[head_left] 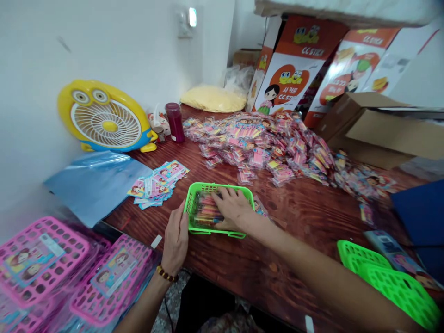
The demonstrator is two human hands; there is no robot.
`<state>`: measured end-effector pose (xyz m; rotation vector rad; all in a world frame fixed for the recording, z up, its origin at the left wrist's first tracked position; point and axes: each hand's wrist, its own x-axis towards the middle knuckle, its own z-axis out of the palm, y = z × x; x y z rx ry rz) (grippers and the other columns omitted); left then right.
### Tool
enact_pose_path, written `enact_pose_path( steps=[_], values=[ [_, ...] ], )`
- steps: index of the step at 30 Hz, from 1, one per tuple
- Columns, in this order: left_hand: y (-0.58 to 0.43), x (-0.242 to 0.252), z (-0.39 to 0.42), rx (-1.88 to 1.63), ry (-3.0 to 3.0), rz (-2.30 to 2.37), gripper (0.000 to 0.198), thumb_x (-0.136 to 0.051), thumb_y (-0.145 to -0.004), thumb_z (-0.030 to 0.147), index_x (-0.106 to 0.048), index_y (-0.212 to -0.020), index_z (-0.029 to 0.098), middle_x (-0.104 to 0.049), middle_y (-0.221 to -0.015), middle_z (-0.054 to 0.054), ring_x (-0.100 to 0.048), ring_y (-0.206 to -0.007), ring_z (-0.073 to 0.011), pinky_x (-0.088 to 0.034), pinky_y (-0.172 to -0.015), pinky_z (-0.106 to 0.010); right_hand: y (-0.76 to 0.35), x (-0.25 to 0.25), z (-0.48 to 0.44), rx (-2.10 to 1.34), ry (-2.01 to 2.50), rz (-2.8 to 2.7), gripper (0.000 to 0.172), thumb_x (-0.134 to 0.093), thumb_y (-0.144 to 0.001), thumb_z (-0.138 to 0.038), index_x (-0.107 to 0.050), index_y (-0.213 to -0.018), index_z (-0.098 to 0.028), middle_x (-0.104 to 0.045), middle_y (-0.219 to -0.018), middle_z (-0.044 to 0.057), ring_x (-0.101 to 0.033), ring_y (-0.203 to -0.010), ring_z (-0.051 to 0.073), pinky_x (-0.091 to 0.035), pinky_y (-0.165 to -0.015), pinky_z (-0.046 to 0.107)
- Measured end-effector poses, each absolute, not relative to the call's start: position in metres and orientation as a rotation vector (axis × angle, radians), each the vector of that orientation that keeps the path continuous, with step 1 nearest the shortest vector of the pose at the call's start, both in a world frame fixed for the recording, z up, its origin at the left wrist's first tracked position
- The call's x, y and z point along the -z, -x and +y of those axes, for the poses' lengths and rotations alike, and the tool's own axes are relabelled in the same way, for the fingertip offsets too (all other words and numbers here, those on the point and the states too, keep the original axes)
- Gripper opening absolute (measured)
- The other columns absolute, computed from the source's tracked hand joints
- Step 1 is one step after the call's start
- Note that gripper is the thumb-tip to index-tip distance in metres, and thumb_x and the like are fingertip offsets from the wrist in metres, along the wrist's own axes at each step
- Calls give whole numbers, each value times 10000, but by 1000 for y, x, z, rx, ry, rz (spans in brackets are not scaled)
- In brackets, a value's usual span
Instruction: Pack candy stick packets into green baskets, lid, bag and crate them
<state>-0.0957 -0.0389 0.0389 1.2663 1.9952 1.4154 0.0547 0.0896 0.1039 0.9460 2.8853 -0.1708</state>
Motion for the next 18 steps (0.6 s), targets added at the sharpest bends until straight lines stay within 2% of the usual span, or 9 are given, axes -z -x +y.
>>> enact_pose_path(
  steps=[2,5,7,10,13,15,18],
  values=[
    [96,-38,-40,-1398,-1296,2031,438,-333,-989,352,-421,-1406,249,-509,-1355,-70,-471,-1262,-212,-350,-1109,-410,-60,-110,91,155,-963,2908,724,-712,-712,-504,-474,-1331,-213,-482,-1321,154,-451,-1160,348,-388,-952,493],
    [93,-39,-43,-1376,-1462,2143,472,-347,-986,326,-342,-1455,272,-406,-1420,-92,-392,-1331,-232,-309,-1137,-454,-61,-105,91,270,-960,2847,487,-627,-820,-309,-516,-1288,-231,-531,-1231,128,-487,-1121,300,-427,-917,438],
    [91,-39,-47,-1274,-1720,2162,464,-407,-964,323,-383,-1427,303,-360,-1456,-91,-315,-1381,-274,-275,-1144,-510,-59,-97,90,375,-948,2804,491,-600,-821,-215,-507,-1304,-221,-532,-1225,125,-505,-1109,279,-453,-892,403],
    [90,-36,-50,-1069,-2011,2134,409,-570,-882,386,-513,-1286,359,-439,-1417,-71,-281,-1389,-342,-279,-1105,-595,-58,-94,91,464,-880,2860,506,-620,-826,-260,-501,-1317,-229,-534,-1235,112,-526,-1096,267,-472,-865,377],
    [98,-25,-47,-1100,-2053,2215,236,-608,-846,413,-602,-1073,348,-551,-1297,-57,-378,-1312,-353,-330,-1042,-603,-70,-105,109,580,-887,3073,413,-586,-878,-376,-537,-1272,-261,-590,-1180,62,-546,-1079,230,-457,-888,352],
    [107,-16,-41,-1172,-2084,2262,191,-592,-846,442,-622,-979,308,-595,-1228,-58,-438,-1252,-340,-356,-1020,-563,-88,-110,135,673,-1216,3170,306,-519,-926,-361,-575,-1207,-254,-624,-1134,34,-555,-1071,191,-434,-916,318],
    [126,-6,-30,-1242,-2093,2348,237,-577,-836,481,-631,-973,296,-623,-1173,-47,-484,-1198,-317,-377,-1009,-509,-128,-101,189,708,-1937,2943,209,-496,-911,-205,-637,-1064,-221,-633,-1116,34,-551,-1069,168,-401,-950,289]
  ],
)
